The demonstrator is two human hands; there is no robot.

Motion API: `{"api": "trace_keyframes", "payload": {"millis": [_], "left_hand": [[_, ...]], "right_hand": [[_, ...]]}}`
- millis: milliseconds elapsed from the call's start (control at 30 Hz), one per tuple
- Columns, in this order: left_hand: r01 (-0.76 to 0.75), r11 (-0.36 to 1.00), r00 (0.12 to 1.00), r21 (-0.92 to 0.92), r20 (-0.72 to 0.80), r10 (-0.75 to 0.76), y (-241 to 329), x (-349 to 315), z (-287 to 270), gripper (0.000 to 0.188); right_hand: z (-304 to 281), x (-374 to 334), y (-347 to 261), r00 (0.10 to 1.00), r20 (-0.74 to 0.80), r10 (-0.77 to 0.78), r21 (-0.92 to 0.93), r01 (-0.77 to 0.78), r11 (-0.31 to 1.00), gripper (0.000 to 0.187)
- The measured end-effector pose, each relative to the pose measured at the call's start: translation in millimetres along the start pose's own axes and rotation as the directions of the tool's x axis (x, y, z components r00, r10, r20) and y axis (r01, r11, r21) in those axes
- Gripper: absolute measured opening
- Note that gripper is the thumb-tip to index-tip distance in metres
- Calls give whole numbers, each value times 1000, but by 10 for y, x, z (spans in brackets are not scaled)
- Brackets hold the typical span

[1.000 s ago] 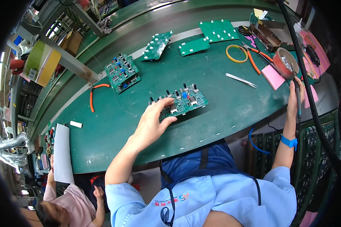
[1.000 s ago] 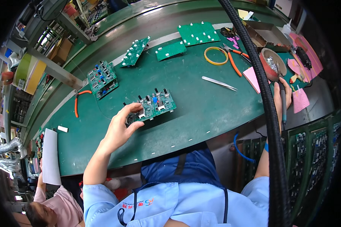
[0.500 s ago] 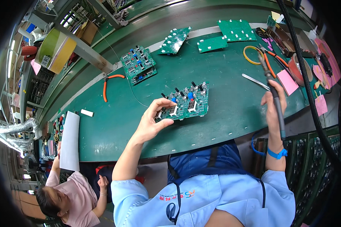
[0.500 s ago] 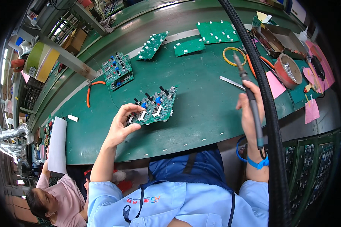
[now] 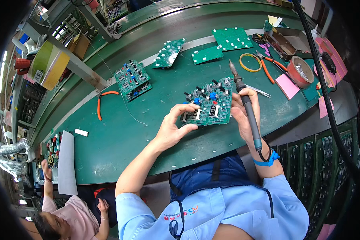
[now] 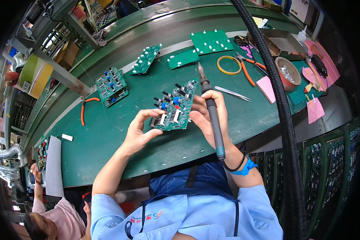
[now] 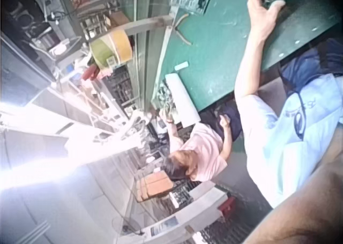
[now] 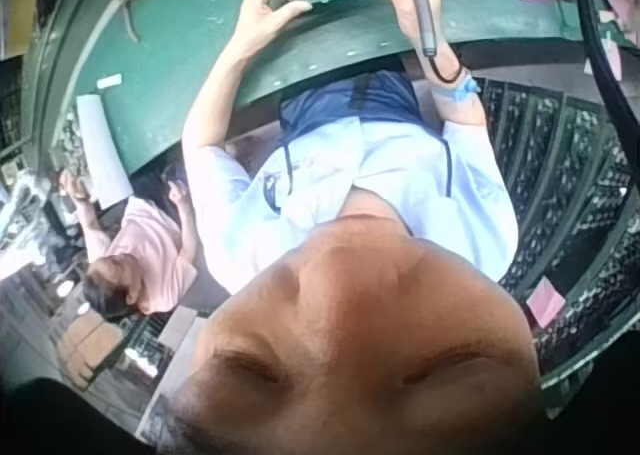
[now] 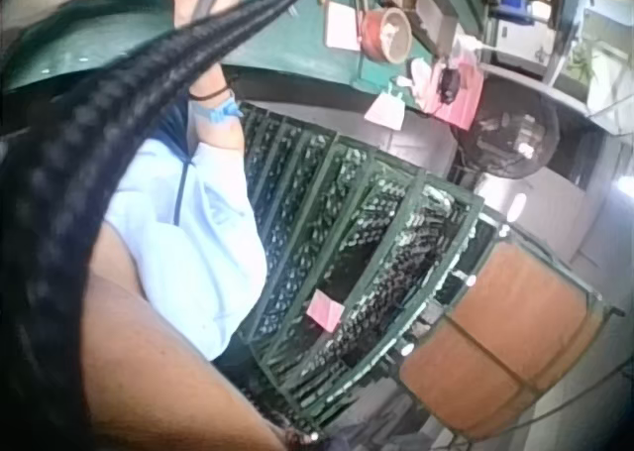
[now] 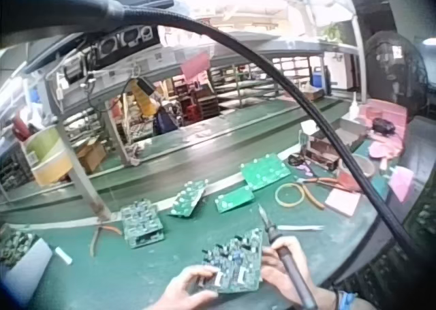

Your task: The person solders electronic components onto green printed circuit boards (PCBs) using a soldering iron, solder wire, tweezers, and pliers.

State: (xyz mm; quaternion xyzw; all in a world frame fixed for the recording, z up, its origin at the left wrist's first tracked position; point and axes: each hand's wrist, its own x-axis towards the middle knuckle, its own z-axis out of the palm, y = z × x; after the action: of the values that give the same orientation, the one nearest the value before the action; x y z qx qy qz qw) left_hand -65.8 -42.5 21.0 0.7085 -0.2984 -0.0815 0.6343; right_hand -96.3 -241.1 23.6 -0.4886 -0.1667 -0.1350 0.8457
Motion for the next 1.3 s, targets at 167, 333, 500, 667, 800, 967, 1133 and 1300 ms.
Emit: {"api": "trace_keyframes", "payload": {"millis": [167,333,500,667,800,967,1133,1300], "left_hand": [[-63,911,998,407,8,66,-14,100,85,44],[-63,899,998,434,20,61,25,111,110,44],[-138,826,990,547,45,135,83,91,156,54],[-155,715,973,682,-20,230,361,173,353,60],[-19,608,993,794,-56,105,444,335,276,44],[335,763,941,554,-149,-304,509,482,-284,31],[574,795,817,197,-68,-572,434,525,-655,31],[569,790,811,227,7,-585,449,578,-784,42]], "right_hand": [[64,-42,59,998,-58,-34,-53,31,998,41],[42,-53,76,990,-109,-89,-107,78,991,39],[2,-65,82,990,-105,-93,-129,80,988,38],[49,-44,108,979,-107,-172,-146,156,977,42],[140,70,120,988,-76,-138,-136,127,983,41],[21,56,175,983,-83,-162,-341,125,932,22],[-105,-48,169,994,-43,-104,-406,78,911,20],[-239,33,-64,968,150,-201,-752,244,612,42]]}}
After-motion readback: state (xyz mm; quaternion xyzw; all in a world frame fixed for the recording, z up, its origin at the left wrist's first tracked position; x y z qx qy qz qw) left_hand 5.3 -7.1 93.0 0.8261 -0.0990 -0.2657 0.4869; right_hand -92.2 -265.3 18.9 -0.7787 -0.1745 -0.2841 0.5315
